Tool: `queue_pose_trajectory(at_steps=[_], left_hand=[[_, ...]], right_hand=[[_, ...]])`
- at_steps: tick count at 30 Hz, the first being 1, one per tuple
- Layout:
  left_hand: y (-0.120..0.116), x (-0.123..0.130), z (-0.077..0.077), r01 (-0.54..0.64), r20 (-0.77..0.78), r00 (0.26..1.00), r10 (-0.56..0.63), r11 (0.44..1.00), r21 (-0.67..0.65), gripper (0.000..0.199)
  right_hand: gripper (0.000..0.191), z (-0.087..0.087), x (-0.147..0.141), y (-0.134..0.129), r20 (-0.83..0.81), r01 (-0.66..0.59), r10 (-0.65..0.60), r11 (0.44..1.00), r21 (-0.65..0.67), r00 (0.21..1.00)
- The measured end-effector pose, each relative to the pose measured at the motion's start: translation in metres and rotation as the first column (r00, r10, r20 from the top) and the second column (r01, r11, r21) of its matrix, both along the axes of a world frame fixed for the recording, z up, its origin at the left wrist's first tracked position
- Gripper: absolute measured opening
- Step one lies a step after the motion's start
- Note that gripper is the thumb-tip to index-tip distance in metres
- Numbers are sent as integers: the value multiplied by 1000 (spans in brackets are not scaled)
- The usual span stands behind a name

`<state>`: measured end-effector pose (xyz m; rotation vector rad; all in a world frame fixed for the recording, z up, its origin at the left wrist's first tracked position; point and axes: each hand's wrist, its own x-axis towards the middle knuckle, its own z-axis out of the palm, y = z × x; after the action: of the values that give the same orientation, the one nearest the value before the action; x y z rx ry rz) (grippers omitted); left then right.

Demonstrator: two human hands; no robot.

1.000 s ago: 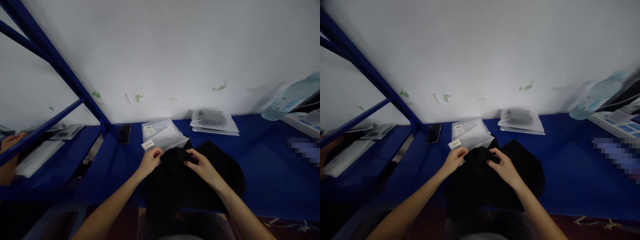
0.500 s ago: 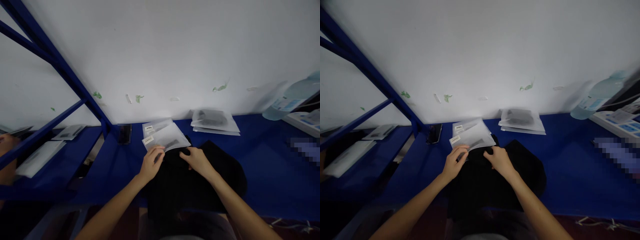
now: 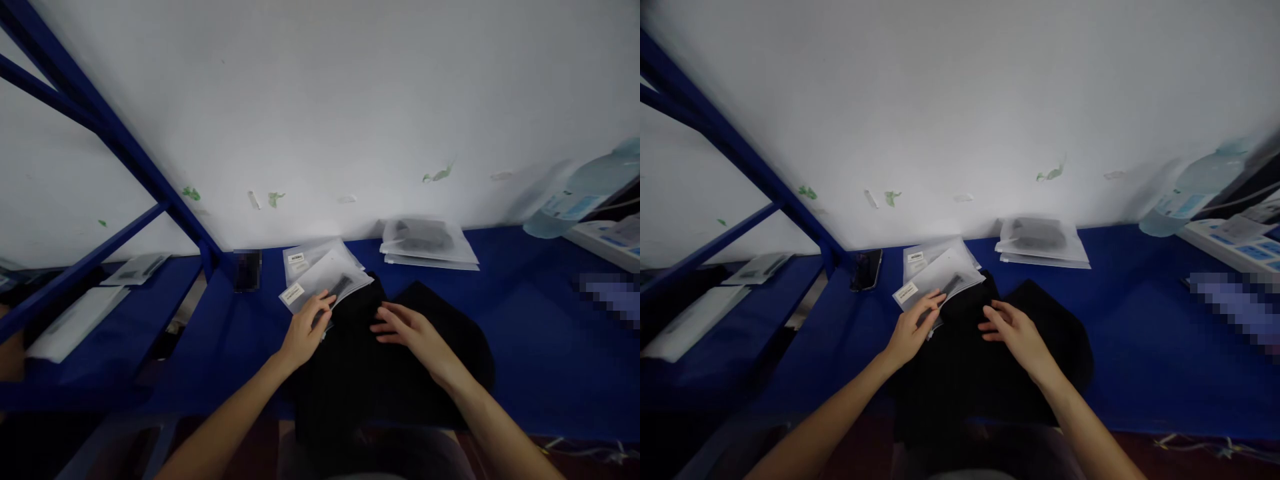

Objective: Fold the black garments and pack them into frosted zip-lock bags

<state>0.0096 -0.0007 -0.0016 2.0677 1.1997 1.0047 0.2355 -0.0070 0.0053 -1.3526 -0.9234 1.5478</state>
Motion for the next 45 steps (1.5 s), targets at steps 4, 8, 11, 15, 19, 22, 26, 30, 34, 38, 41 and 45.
queue_pose_trajectory(at_steps=[4, 8, 11, 15, 19, 22, 26, 30, 34, 38, 41, 45], left_hand=[[-1, 3, 2, 7, 4, 1000, -7, 999, -33, 13], [-1, 2, 6, 2, 42, 999, 0, 999, -46, 12], [1, 2, 9, -7, 63, 998, 9, 1000, -24, 12], [4, 5, 12, 67, 20, 998, -68, 997, 35, 13], [-3, 4, 13, 82, -14, 997, -82, 994, 71, 12], [-18, -7, 10, -232, 123, 966, 228, 972, 24, 11], [-38, -19, 8, -255, 275, 824, 495, 758, -601, 26], [-45, -14, 12, 106, 332, 829, 450, 456, -884, 41], [-39, -3, 12, 127, 373, 793, 481, 470, -874, 41], [-36, 1, 11, 146, 406, 784, 470, 495, -856, 38], [-38, 2, 11, 160, 416, 784, 461, 497, -853, 35], [-42, 3, 11, 159, 444, 756, 480, 524, -837, 31]], right_hand=[[35, 1, -2, -4, -122, -121, 116, 992, -34, 986], [17, 3, -23, 7, -310, -69, 60, 997, -17, 949], [8, 3, -37, 16, -396, -73, 55, 997, -30, 917], [13, 2, -49, 26, -450, -118, 91, 992, -32, 888], [20, -2, -51, 27, -459, -121, 86, 991, -48, 884], [19, -5, -43, 20, -403, -78, 49, 995, -56, 914], [21, -7, -34, 8, -178, -157, 151, 987, -18, 972], [21, -11, -41, 3, -61, -324, 322, 946, -15, 945], [32, -14, -57, -3, -55, -389, 388, 921, -20, 920], [35, -13, -68, -9, -114, -346, 344, 938, 2, 932], [35, -11, -72, -12, -151, -304, 298, 952, -16, 942], [34, -9, -77, -16, -180, -262, 250, 964, -44, 951]])
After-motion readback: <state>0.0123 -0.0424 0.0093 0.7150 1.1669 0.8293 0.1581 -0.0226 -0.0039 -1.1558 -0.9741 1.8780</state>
